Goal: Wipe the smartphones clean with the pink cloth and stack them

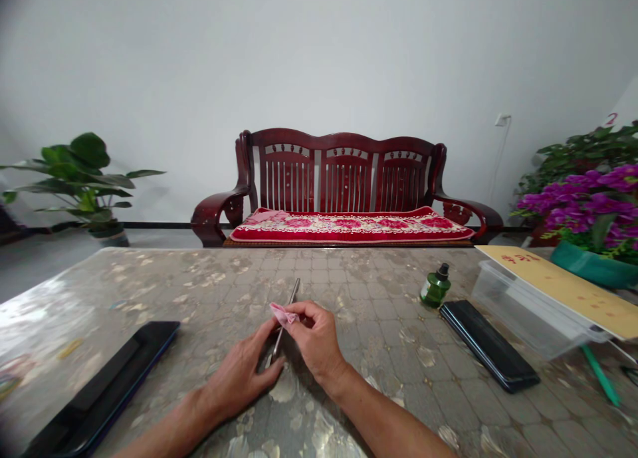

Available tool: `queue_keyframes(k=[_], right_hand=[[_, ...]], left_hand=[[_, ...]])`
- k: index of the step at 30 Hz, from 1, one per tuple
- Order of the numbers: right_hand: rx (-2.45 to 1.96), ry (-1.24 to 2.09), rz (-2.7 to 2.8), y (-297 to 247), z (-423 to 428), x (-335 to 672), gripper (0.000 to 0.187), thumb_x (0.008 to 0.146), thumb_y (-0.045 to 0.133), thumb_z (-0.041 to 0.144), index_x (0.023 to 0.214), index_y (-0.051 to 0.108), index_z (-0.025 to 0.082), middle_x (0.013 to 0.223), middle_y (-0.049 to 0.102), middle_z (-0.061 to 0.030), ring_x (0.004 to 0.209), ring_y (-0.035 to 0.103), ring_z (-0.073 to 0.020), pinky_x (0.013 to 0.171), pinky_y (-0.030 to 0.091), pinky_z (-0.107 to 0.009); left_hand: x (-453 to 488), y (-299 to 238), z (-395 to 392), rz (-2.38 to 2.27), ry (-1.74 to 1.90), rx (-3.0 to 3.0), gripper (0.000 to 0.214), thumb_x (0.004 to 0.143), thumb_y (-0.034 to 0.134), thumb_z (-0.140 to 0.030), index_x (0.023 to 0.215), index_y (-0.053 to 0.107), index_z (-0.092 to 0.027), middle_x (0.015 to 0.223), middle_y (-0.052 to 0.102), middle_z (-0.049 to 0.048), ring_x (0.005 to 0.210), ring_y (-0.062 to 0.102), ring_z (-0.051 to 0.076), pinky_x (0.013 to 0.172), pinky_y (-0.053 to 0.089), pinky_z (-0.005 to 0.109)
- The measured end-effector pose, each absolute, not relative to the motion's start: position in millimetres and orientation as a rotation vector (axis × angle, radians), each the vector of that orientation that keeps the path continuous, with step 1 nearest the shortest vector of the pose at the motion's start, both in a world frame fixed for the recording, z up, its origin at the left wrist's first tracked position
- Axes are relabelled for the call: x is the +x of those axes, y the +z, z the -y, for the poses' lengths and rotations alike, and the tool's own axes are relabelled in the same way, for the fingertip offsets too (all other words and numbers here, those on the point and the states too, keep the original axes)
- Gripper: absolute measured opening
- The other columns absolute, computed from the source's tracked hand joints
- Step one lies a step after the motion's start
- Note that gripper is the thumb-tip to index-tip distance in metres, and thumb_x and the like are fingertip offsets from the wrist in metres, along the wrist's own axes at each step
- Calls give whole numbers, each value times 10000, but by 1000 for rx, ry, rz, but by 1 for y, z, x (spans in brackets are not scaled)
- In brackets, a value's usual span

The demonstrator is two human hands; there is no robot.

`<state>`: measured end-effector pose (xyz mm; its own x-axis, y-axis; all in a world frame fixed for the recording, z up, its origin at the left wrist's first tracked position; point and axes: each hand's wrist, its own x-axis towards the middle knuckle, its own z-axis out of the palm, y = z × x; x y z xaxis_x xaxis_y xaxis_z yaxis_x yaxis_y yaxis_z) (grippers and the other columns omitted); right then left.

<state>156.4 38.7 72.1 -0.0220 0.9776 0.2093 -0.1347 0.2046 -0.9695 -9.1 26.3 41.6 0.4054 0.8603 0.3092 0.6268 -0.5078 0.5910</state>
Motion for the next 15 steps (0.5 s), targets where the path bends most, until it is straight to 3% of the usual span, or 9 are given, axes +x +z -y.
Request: queue_keyframes(k=[6,15], right_hand=[[-946,1152,1272,68,-41,156,197,734,731,350,826,767,179,799,722,-38,753,630,-180,716,482,-277],[-1077,1075,1217,42,-61,168,204,675,700,305,816,765,173,765,715,-28,717,606,-178,669,459,-267]], left_hand=[[-7,37,-28,-1308,912,1986,586,882,456,-250,1454,327,-232,1028,747,8,879,729,198,797,567,298],[-6,37,-35,-1303,815,1930,543,827,504,-241,1367,510,-193,1269,676,52,1134,647,237,989,487,347]])
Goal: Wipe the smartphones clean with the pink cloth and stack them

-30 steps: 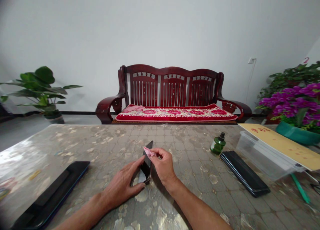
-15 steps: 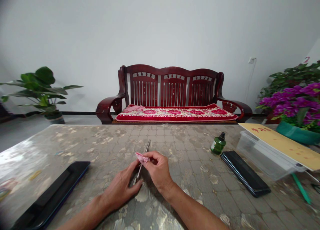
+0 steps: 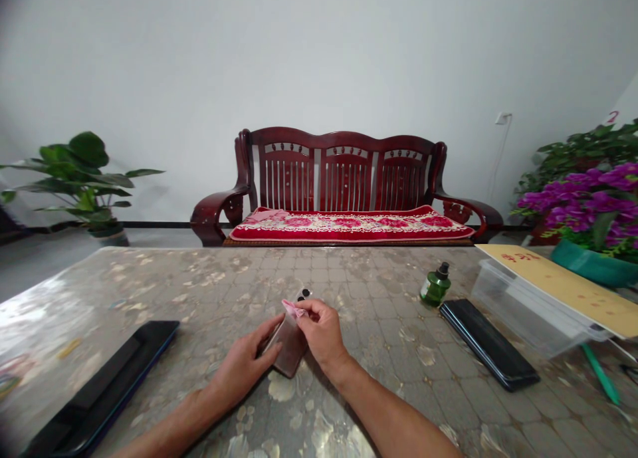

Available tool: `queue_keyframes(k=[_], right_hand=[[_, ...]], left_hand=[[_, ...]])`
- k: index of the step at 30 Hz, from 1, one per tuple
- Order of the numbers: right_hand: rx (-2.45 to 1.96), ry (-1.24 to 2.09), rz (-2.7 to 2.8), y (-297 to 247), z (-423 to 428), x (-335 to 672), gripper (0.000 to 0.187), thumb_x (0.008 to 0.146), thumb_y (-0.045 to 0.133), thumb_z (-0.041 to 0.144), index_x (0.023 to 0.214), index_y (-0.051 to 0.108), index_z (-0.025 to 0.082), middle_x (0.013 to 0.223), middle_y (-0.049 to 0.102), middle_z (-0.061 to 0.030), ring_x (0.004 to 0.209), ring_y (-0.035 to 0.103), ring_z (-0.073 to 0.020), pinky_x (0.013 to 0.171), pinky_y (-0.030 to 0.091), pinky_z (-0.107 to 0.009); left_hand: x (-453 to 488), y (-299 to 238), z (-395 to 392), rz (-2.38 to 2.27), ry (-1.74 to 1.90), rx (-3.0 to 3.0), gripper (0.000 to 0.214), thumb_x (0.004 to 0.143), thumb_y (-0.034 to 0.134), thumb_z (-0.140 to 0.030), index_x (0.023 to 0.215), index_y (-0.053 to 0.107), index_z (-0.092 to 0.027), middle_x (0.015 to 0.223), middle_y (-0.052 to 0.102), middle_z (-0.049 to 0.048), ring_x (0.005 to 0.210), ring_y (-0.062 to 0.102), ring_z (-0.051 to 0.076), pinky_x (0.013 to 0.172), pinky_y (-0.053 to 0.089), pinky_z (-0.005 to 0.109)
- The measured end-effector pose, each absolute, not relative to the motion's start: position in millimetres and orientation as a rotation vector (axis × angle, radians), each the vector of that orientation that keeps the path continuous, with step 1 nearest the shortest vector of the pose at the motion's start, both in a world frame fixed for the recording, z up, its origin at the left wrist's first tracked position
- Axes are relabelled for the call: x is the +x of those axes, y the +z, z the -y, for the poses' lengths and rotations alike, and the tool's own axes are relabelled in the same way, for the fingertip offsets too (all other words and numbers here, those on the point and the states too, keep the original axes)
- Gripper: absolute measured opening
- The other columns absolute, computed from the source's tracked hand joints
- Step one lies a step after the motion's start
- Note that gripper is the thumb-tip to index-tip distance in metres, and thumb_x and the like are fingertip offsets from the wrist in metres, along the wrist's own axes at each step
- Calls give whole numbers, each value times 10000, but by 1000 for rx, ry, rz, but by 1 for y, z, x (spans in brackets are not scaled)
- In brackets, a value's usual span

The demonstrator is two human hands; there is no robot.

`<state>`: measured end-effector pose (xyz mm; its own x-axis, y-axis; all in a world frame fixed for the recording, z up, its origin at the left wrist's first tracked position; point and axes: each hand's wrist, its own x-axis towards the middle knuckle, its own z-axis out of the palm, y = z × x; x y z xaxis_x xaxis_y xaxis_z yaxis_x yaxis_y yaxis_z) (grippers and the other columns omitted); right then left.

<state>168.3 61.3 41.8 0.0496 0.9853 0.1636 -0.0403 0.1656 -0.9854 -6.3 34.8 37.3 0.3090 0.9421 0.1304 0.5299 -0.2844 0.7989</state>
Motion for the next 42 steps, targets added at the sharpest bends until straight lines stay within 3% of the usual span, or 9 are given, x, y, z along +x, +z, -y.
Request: queue_keyframes(k=[4,7,12,15,28,36,42], right_hand=[[-1104,1036,1236,35,-64,172,226,703,696,336,844,768,174,796,724,-42,756,623,-195,689,476,-277],[-1112,1012,1247,32,-63,173,241,728,692,360,866,768,178,815,728,-48,769,631,-202,697,484,-282],[-1127,949,1286,28,-61,173,228,752,686,367,861,769,184,821,730,-47,783,642,-207,722,494,-288],[-1126,907,1323,27,-60,172,212,766,674,353,861,768,188,822,732,-43,778,647,-202,734,495,-288],[-1085,844,1406,28,-59,171,185,801,657,331,859,766,193,835,723,-45,792,658,-191,735,498,-277],[-1080,838,1430,25,-59,169,168,806,643,299,849,767,194,825,728,-48,774,668,-192,717,509,-277],[-1122,758,1484,27,-66,176,160,817,611,231,871,758,195,858,725,-47,801,662,-188,736,506,-277]], left_hand=[[-3,42,-32,-1217,765,1996,635,745,631,-216,1368,507,-233,1311,640,43,1158,606,259,1003,461,355],[-1,39,-30,-1182,735,2080,702,695,671,-170,1368,490,-251,1226,652,33,1103,598,257,961,466,343],[-2,29,-30,-1224,668,2185,744,715,660,-139,1416,426,-232,1030,615,25,954,587,218,850,469,303],[-2,27,-29,-1239,607,2234,689,729,673,-159,1379,464,-253,963,579,3,894,576,199,790,462,278],[-1,30,-28,-1264,508,2302,712,757,703,-197,1411,424,-240,1060,586,53,1003,571,244,878,467,344],[-1,29,-27,-1246,500,2392,480,831,688,-288,1288,546,-241,994,591,40,948,564,232,841,453,317],[-2,33,-25,-1293,399,2455,518,846,701,-336,1325,530,-243,998,593,37,955,567,239,853,447,335]])
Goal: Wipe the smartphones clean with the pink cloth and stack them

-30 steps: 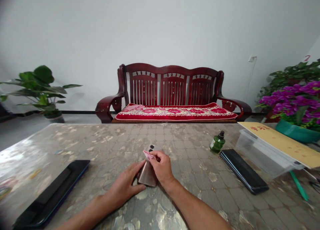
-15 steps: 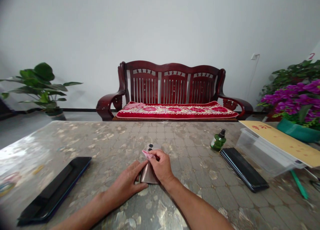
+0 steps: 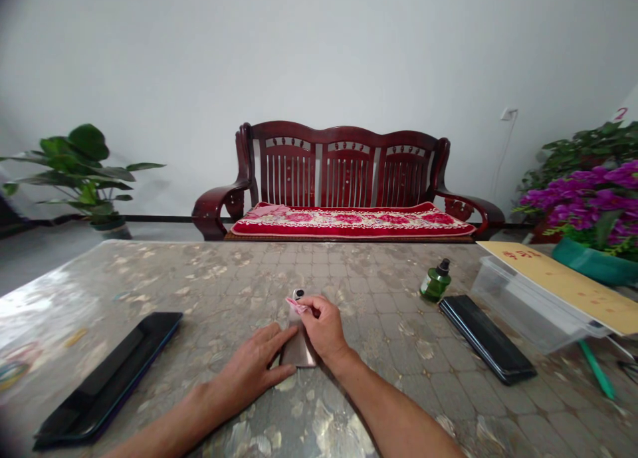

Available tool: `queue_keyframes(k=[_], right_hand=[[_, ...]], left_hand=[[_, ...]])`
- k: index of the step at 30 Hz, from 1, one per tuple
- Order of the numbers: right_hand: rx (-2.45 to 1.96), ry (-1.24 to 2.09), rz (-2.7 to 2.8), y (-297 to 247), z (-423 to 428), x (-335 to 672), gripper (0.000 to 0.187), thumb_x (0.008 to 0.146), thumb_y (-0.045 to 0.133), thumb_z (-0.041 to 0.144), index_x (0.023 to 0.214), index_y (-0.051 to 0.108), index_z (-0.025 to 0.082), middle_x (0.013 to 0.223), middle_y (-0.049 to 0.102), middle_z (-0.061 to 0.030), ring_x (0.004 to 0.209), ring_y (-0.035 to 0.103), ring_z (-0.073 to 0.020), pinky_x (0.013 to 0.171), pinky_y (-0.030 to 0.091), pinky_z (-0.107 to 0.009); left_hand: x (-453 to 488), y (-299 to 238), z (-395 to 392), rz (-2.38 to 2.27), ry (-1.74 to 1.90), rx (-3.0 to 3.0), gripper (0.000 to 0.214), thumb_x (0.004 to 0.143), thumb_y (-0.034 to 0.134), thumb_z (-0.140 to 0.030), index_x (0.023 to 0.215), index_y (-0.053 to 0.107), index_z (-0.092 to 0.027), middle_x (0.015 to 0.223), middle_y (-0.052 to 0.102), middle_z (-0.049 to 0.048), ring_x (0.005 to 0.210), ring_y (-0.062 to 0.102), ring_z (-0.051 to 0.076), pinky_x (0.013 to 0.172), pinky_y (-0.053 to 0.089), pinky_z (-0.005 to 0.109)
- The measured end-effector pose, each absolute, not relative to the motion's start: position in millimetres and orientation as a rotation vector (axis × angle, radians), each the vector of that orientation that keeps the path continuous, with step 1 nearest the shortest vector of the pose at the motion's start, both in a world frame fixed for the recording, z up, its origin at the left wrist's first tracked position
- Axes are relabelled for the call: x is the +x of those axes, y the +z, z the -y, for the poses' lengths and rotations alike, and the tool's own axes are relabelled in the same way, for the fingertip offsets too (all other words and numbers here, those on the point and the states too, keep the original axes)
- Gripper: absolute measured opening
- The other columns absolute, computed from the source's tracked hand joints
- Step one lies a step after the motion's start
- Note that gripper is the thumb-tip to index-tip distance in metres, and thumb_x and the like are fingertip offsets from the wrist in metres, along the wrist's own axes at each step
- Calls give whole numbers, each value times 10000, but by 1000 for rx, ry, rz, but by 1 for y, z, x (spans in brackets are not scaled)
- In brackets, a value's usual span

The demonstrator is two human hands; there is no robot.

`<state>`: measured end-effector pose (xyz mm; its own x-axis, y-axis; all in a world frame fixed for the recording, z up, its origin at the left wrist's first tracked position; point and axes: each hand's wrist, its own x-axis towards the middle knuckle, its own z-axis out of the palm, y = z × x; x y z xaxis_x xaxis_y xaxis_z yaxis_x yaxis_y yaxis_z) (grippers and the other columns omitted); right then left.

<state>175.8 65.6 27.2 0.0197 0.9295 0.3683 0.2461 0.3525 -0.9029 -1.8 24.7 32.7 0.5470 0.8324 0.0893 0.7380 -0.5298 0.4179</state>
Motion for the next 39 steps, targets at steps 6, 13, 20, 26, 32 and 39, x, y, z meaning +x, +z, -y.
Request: queue_keyframes(k=[6,13,20,26,32,39], right_hand=[[-1223,350,1950,35,-64,189,322,792,534,23,889,757,234,878,697,-33,894,608,-181,834,462,-288],[-1199,101,2216,39,-61,192,288,880,530,49,961,730,240,899,674,-34,908,573,-187,835,444,-290],[-1391,-73,2166,42,-77,193,183,954,547,173,918,719,222,884,658,-51,872,553,-201,802,422,-303],[-1210,-76,2265,35,-68,192,238,866,534,53,875,710,213,833,627,-41,850,533,-188,778,402,-286],[-1225,-69,2254,37,-70,191,238,904,524,88,901,717,227,847,645,-39,845,545,-187,777,404,-289],[-1261,-63,2195,40,-72,192,257,911,515,90,934,725,236,857,642,-41,855,547,-184,787,418,-285]], left_hand=[[-1,42,-21,-1271,446,2548,400,859,688,-306,1240,581,-248,1081,591,44,983,573,227,879,470,339],[-2,42,-21,-1118,576,2623,380,853,698,-246,1218,594,-229,1276,598,64,1154,555,260,1019,448,400],[-1,45,-23,-1101,547,2654,316,856,689,-245,1164,633,-206,1209,641,65,1076,591,258,968,488,381],[-2,42,-23,-1101,552,2655,329,855,666,-236,1180,620,-215,1210,643,63,1098,581,265,979,483,392],[-2,42,-23,-1088,574,2654,302,871,643,-250,1171,624,-222,1201,647,66,1092,583,263,971,482,389],[-2,45,-22,-1085,592,2659,274,871,644,-251,1143,640,-219,1154,659,67,1057,603,262,941,503,387]])
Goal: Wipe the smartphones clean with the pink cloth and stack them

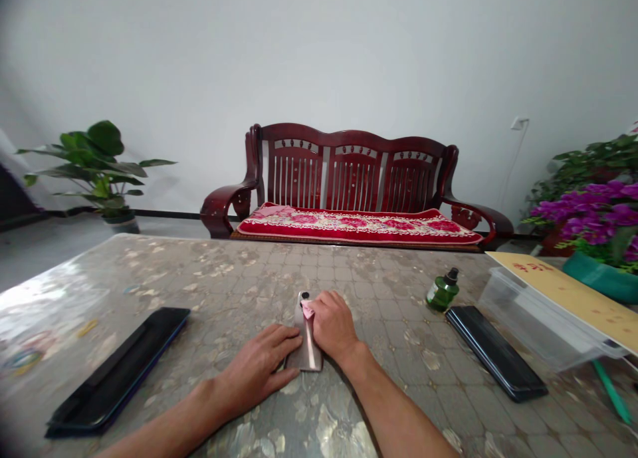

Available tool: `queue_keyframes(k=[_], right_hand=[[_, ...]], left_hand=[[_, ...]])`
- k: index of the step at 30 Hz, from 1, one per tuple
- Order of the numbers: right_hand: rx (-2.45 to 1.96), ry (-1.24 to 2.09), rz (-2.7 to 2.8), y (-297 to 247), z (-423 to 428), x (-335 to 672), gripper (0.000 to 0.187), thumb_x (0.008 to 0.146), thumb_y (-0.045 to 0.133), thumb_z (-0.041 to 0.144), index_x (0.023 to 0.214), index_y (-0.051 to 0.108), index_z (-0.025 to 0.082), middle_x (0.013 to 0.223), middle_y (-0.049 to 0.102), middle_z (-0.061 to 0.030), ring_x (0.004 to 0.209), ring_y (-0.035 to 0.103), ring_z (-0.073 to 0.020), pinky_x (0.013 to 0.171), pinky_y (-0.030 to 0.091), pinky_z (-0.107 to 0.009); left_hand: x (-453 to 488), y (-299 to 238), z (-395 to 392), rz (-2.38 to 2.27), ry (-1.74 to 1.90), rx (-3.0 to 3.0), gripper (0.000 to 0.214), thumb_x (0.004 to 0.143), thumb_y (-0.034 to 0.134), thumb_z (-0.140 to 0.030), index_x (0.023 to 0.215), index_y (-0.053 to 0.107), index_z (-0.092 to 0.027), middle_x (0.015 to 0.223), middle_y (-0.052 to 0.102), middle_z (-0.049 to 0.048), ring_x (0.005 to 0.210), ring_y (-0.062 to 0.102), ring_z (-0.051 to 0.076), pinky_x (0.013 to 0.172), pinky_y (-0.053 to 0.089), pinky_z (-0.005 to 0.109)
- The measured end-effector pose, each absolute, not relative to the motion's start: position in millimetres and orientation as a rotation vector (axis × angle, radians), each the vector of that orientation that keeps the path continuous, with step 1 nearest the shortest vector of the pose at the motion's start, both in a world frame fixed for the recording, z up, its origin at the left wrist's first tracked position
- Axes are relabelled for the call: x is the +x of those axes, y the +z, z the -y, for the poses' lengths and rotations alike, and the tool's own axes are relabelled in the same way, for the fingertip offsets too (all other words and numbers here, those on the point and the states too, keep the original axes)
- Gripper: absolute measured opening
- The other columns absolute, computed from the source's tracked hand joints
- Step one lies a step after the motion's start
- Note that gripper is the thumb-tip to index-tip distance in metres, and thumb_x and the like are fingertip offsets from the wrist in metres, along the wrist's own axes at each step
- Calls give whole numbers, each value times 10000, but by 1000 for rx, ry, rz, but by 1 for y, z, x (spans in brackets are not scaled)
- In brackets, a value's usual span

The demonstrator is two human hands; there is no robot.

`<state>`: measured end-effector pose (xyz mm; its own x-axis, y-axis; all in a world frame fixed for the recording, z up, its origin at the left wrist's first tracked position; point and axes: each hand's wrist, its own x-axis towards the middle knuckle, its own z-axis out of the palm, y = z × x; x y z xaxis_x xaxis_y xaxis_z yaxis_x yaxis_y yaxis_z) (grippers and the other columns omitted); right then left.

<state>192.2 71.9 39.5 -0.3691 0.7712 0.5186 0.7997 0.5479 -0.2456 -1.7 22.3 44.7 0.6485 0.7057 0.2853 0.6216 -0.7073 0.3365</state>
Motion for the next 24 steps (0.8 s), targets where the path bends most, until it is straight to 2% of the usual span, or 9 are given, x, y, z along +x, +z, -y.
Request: queue_keyframes(k=[5,14,21,24], right_hand=[[-1120,-2,2290,40,-65,188,271,907,508,72,970,721,228,861,642,-38,871,545,-182,801,424,-284],[-1347,-127,2164,37,-81,199,246,939,521,123,983,737,231,881,651,-56,853,546,-200,785,427,-304],[-1014,64,2303,37,-63,184,281,928,493,77,999,719,229,897,653,-38,887,552,-176,814,431,-274],[-1063,47,2304,38,-66,184,254,950,500,116,997,723,228,895,657,-43,882,554,-186,808,433,-289]], left_hand=[[-1,43,-23,-1084,584,2651,318,855,661,-239,1170,627,-214,1210,647,68,1105,584,267,989,480,396],[-2,46,-22,-1085,569,2650,299,871,631,-241,1170,630,-226,1180,651,63,1066,597,256,961,497,386],[-2,41,-23,-1097,580,2645,361,843,674,-234,1198,613,-218,1244,631,69,1152,560,271,1027,456,402],[-1,41,-23,-1097,576,2645,367,838,680,-223,1199,613,-208,1239,634,69,1145,565,269,1021,460,398]])
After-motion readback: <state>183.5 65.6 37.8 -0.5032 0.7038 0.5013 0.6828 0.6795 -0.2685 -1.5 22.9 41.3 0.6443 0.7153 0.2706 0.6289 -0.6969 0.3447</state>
